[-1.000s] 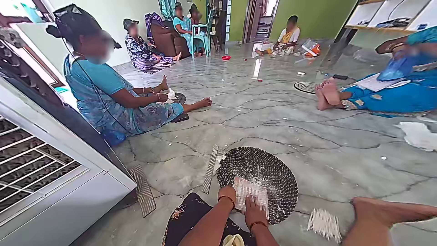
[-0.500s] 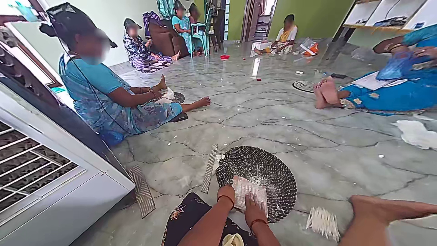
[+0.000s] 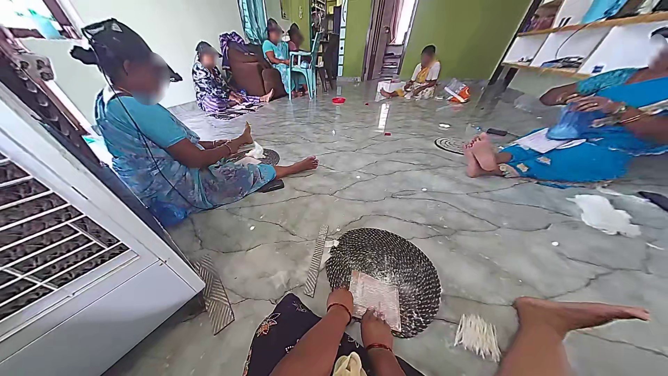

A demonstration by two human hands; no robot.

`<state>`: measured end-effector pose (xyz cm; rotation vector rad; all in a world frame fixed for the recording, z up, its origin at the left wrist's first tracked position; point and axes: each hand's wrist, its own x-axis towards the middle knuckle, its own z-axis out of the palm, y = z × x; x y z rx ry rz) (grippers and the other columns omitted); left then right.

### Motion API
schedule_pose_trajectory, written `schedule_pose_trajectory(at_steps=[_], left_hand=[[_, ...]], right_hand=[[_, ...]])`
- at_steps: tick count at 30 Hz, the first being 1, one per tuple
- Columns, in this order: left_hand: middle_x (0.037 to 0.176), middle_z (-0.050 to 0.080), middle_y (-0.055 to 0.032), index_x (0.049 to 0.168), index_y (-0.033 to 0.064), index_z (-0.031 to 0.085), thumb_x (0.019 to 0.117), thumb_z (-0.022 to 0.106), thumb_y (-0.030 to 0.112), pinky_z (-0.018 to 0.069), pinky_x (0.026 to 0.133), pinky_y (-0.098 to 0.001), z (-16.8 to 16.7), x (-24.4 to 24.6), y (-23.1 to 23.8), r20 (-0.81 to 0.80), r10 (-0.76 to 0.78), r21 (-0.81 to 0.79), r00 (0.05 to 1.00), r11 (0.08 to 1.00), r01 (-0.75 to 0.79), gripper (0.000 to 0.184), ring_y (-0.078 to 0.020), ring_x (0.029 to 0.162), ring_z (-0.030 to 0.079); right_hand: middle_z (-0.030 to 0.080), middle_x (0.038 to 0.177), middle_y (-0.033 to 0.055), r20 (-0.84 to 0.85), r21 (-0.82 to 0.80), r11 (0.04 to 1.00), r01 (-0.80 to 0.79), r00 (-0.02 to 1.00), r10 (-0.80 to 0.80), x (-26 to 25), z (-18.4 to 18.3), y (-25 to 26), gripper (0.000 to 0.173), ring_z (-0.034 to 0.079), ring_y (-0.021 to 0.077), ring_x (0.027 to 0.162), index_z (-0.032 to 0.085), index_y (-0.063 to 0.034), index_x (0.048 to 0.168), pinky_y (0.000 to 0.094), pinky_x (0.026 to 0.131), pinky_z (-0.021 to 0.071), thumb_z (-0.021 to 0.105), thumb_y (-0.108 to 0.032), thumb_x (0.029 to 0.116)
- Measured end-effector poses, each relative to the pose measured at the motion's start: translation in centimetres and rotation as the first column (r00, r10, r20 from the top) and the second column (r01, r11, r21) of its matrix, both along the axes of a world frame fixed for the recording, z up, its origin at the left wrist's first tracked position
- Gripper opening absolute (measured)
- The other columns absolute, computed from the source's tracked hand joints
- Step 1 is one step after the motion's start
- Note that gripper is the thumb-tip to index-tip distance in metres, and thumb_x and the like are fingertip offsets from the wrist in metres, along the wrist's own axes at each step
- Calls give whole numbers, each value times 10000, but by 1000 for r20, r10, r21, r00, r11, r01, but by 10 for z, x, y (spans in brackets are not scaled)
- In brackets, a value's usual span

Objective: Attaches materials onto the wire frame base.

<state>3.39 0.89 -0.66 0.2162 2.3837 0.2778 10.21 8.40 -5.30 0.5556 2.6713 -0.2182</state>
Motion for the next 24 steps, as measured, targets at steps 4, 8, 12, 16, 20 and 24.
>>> schedule_pose_trajectory(at_steps=[4, 8, 12, 16, 20, 24], left_hand=[[1459, 575, -250, 1321, -47, 638, 1024, 554, 86, 469, 1085, -626, 1, 0, 0, -17, -26, -27, 1000, 999, 25, 336, -422, 1374, 543], [1459, 576, -246, 1316, -44, 644, 1025, 557, 94, 468, 1085, -624, 0, 0, 3, -23, -35, -43, 999, 999, 34, 333, -420, 1378, 537], [1456, 575, -257, 1341, -45, 625, 1022, 569, 84, 463, 1088, -633, 3, 0, 1, -29, -19, -21, 999, 1000, 18, 349, -434, 1374, 537], [1468, 555, -276, 1398, -47, 577, 1027, 575, 136, 427, 1113, -641, 0, 6, 3, -40, -54, -65, 998, 997, 52, 414, -446, 1387, 518], [1357, 623, -307, 1268, -58, 661, 1016, 598, 140, 479, 1005, -707, -16, 4, 7, -114, -101, -141, 988, 986, 85, 326, -486, 1289, 590], [1294, 659, -291, 1174, -60, 692, 1002, 609, 110, 493, 986, -685, -6, 2, 14, -159, -150, -169, 976, 978, 123, 255, -470, 1256, 616]], right_hand=[[619, 1385, 255, 50, 17, 998, -65, 997, 64, 3, 11, -1, 368, 578, 417, 1322, 591, 35, 1372, 554, 1071, 467, 391, -91, 1090], [640, 1360, 244, 28, 16, 989, -150, 988, 150, 12, 11, 10, 345, 584, 407, 1318, 608, 11, 1350, 551, 1080, 460, 401, -73, 1087], [637, 1352, 249, -37, -44, 987, -155, 988, 153, 19, 16, 24, 350, 571, 429, 1317, 605, -3, 1367, 557, 1063, 473, 451, -28, 1053], [568, 1445, 259, -28, -259, 965, -39, 999, 33, 28, 15, 42, 448, 513, 434, 1378, 499, -65, 1513, 585, 1134, 406, 470, -178, 1080], [527, 1504, 250, -132, -426, 904, 29, 987, -94, 39, 20, 73, 593, 525, 429, 1381, 367, -72, 1599, 596, 1155, 392, 571, -154, 1048], [593, 1450, 196, -227, -680, 674, 289, 791, -568, 78, 43, 116, 543, 602, 295, 1317, 404, -10, 1549, 439, 1123, 457, 580, -146, 1054]])
